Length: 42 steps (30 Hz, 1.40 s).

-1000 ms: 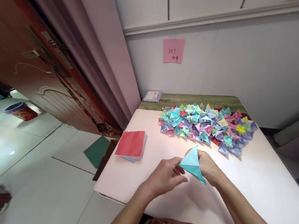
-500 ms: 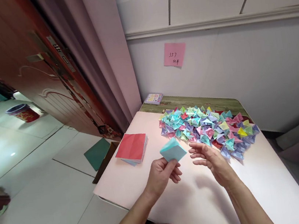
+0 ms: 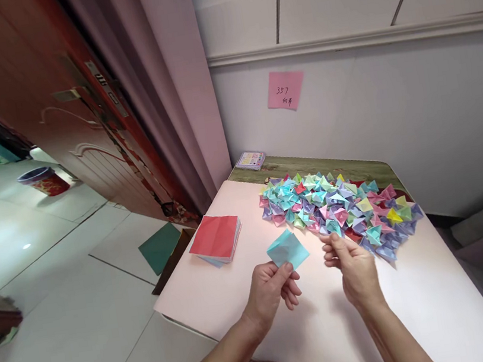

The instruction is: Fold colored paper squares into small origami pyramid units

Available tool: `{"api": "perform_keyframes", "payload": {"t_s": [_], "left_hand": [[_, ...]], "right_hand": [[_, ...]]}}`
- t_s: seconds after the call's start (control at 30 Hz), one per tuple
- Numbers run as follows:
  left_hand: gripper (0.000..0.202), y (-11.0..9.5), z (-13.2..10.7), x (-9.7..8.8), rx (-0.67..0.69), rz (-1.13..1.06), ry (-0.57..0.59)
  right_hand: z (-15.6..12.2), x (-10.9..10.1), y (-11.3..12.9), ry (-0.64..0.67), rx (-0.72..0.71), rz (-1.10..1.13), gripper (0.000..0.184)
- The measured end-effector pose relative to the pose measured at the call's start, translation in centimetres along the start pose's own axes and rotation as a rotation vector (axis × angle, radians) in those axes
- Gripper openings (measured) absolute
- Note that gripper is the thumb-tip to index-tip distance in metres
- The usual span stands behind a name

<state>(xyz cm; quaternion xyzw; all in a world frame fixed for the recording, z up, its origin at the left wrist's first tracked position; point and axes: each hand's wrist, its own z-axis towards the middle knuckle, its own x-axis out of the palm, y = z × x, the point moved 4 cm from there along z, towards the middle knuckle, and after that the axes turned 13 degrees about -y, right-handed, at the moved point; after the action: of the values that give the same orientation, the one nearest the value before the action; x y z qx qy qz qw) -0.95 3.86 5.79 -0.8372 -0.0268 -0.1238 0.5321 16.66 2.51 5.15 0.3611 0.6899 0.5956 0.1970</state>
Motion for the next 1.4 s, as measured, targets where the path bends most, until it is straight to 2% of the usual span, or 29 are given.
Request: {"api": "perform_keyframes", "payload": {"t_s": [0.07,0.1,0.2,0.33,0.53,0.67,0.77,0.9,1.03,1.17,1.3,1.4], "left_hand": [[0.046,0.1,0.0,0.6,0.01,-0.014,0.029],[0.047,0.0,0.1,0.9,0.016,-0.011,0.05],[0.045,-0.4,0.4,1.2,0.059,0.07,0.104],[0.035,-2.0,1.0,0.1,0.159,0.114,0.035],[0.04,-2.1,1.3,-0.8,0.072,0.02,-0.02],[0.04,-1.8,1.3,-0.8,0.089,-0.027,-0.03],[0.037,-1.8,1.2,-0.5,0.108,-0.051,-0.032],[0.038,-1.9,1.1,-0.2,0.053,-0.065,-0.042],[0.039,-2.3,1.1,-0.3,0.024,-0.034,-0.075],[0.047,-2.3,0.9,-0.1,-0.006,-0.044,-0.058],[0.047,-2.5,0.7,0.3,-0.005,-0.045,-0.02],[0.038,-2.8,0.5,0.4,0.012,-0.054,-0.016]], "right_hand": [[-1.2,1.1,-0.4,0.189,0.038,-0.06,0.045],[-2.0,1.5,-0.5,0.234,0.024,-0.082,0.039],[-3.4,2.2,-0.7,0.242,-0.005,-0.118,0.04],[-3.6,2.3,-0.6,0.277,0.013,-0.169,0.04],[-3.4,2.3,-1.1,0.272,0.126,-0.104,0.041],[-3.6,2.4,-1.8,0.286,0.143,-0.096,0.044],[-3.5,2.3,-1.8,0.25,0.037,-0.131,0.043],[-3.2,2.4,-0.8,0.25,-0.177,-0.238,0.035],[-2.8,2.4,0.7,0.234,-0.41,-0.265,0.049],[-2.9,2.6,1.5,0.225,-0.683,-0.291,0.024],[-3.3,2.3,1.9,0.163,-0.842,-0.293,0.019],[-3.9,2.1,2.3,0.206,-0.952,-0.302,0.019]]}}
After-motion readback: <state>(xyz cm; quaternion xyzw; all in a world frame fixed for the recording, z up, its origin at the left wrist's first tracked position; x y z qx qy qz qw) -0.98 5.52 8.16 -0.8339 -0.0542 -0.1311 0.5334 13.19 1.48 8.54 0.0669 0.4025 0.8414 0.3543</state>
